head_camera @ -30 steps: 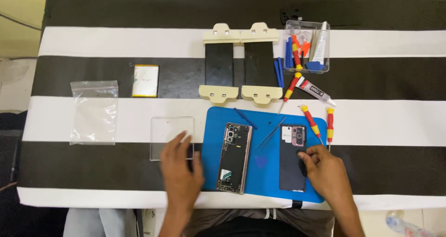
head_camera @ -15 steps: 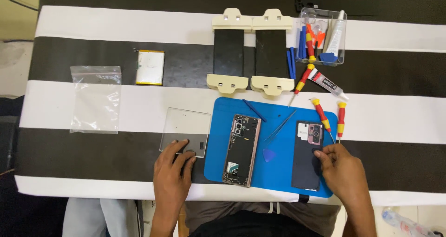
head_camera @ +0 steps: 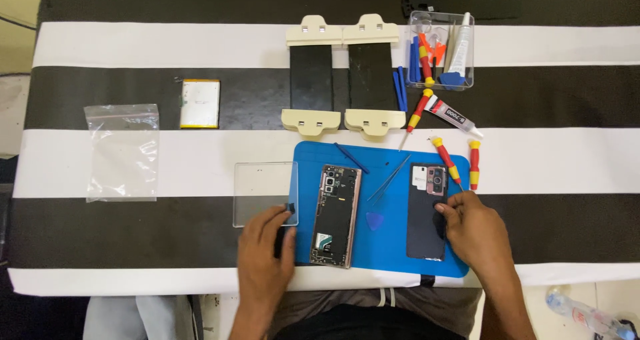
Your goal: Repairing a smartphone by prying and disconnecting internal components using a small tool
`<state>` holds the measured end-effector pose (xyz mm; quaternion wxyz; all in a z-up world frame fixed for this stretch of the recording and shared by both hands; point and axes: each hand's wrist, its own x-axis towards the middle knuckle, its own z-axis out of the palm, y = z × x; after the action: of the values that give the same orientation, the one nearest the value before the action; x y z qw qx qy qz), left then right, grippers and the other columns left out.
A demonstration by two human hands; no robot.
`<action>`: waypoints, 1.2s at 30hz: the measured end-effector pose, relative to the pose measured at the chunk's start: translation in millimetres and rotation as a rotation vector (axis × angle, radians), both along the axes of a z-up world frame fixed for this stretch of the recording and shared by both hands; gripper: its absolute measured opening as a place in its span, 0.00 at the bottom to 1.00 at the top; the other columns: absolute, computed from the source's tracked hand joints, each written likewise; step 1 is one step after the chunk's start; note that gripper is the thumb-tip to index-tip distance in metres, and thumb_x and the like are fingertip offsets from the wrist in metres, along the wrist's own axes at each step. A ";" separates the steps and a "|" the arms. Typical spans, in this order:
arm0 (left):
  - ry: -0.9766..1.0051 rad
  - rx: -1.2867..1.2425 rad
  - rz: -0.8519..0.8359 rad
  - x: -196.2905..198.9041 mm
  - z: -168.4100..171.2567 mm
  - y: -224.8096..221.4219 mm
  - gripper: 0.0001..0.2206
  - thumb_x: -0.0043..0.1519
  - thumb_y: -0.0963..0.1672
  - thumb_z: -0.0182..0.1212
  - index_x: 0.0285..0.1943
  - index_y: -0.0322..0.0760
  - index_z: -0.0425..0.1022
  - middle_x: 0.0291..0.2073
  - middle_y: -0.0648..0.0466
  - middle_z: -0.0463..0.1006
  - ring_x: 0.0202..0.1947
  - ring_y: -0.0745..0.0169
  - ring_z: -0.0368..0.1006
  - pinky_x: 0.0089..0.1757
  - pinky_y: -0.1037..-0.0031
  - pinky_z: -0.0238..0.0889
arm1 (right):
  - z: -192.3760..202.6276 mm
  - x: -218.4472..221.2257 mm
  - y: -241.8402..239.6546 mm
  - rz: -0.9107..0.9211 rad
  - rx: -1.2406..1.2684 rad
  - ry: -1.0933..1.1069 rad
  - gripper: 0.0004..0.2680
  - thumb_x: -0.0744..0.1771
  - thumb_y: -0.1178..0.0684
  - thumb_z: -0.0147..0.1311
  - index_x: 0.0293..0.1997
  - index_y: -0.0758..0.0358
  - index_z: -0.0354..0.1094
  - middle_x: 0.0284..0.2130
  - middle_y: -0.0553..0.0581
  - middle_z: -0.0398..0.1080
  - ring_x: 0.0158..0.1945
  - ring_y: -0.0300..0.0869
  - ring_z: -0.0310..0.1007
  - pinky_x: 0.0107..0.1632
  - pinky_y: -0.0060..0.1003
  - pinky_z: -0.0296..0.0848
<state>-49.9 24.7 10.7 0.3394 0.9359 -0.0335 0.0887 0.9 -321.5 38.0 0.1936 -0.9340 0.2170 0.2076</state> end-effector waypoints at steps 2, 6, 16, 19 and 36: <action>0.057 -0.071 0.020 -4.3 8.5 -24.4 0.16 0.66 0.48 0.54 0.60 0.39 0.74 0.57 0.49 0.76 0.58 0.50 0.69 0.56 0.58 0.64 | -3.4 -1.0 -2.0 0.007 -0.002 -0.003 0.10 0.69 0.43 0.52 0.47 0.57 0.69 0.32 0.54 0.82 0.41 0.54 0.79 0.42 0.49 0.70; 0.289 0.003 0.039 -18.3 9.2 -72.5 0.39 0.61 0.57 0.61 0.75 0.35 0.53 0.73 0.41 0.55 0.71 0.37 0.49 0.63 0.44 0.49 | -13.0 -9.7 -2.9 0.013 0.027 -0.049 0.09 0.69 0.44 0.54 0.46 0.56 0.69 0.30 0.53 0.81 0.38 0.52 0.80 0.41 0.49 0.70; 0.180 0.149 0.082 -28.7 -3.9 -102.9 0.45 0.61 0.56 0.60 0.79 0.27 0.43 0.77 0.39 0.46 0.72 0.34 0.48 0.67 0.49 0.46 | 11.5 0.5 9.7 -0.002 -0.048 0.014 0.16 0.66 0.37 0.57 0.52 0.54 0.68 0.31 0.53 0.79 0.42 0.54 0.79 0.44 0.53 0.71; 0.339 0.031 0.057 -27.4 4.0 -99.4 0.44 0.63 0.56 0.60 0.80 0.33 0.40 0.79 0.42 0.43 0.75 0.37 0.44 0.62 0.46 0.50 | 33.4 10.8 22.3 0.026 -0.059 0.076 0.20 0.66 0.35 0.57 0.60 0.54 0.66 0.36 0.50 0.78 0.45 0.50 0.79 0.44 0.52 0.75; 0.104 -0.066 -0.054 -28.4 -5.8 -67.9 0.30 0.66 0.51 0.56 0.75 0.34 0.56 0.75 0.45 0.55 0.70 0.40 0.57 0.61 0.52 0.59 | 8.4 19.1 18.4 0.123 -0.049 -0.149 0.17 0.65 0.40 0.61 0.55 0.56 0.68 0.39 0.52 0.74 0.45 0.49 0.73 0.40 0.51 0.73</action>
<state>-78.3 -43.2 4.9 0.3735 0.9263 -0.0383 0.0319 20.0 -303.1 46.4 0.1729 -0.9629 0.1494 0.1437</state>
